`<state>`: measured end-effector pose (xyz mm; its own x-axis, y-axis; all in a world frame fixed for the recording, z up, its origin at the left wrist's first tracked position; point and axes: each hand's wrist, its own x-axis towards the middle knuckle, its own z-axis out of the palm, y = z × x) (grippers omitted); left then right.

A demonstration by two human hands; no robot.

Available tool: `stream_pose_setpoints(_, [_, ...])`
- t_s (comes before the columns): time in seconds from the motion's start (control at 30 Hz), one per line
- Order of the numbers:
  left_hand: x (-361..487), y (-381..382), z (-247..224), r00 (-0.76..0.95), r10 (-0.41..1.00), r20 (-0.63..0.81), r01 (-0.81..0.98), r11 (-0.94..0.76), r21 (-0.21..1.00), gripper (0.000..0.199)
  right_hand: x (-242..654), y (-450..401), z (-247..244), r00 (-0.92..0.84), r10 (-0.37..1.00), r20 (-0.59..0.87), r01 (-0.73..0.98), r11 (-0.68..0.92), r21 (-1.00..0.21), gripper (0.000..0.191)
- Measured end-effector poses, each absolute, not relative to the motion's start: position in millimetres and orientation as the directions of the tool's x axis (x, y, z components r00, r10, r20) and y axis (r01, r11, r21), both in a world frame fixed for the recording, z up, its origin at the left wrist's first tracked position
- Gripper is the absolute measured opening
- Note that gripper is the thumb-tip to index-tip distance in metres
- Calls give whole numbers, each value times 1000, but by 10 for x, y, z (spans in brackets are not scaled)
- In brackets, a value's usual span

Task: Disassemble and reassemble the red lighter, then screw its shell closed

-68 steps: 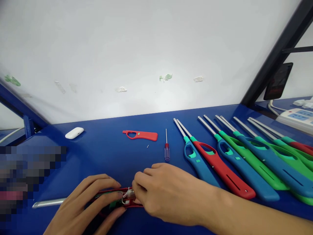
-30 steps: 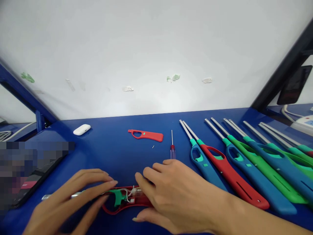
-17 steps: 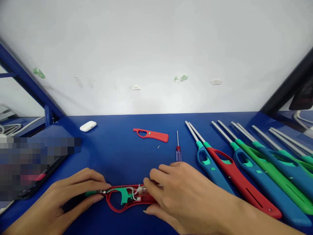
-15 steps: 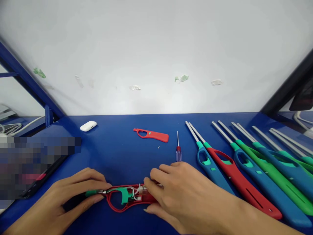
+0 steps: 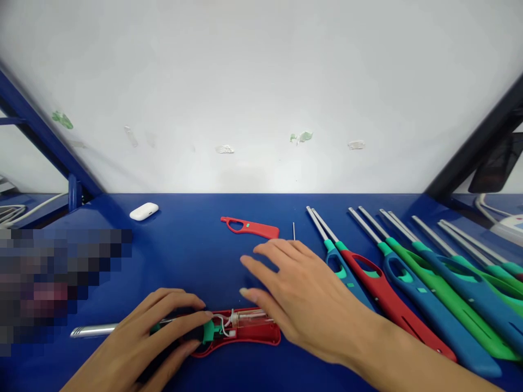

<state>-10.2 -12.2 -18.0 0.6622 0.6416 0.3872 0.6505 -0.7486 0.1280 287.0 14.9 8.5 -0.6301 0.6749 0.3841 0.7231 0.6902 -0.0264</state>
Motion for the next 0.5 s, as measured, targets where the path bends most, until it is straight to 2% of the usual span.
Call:
stream_pose_setpoints(0.17, [-59,-126,-127,656,639,401,657,-746,114,30,3007,370,-19,-501,817,284,851,525,-10,55])
stream_pose_setpoints(0.5, [-9,-131,-133,631,633,449,670,-736,96,26,3100,520,-24,-515,827,227,851,524,24,52])
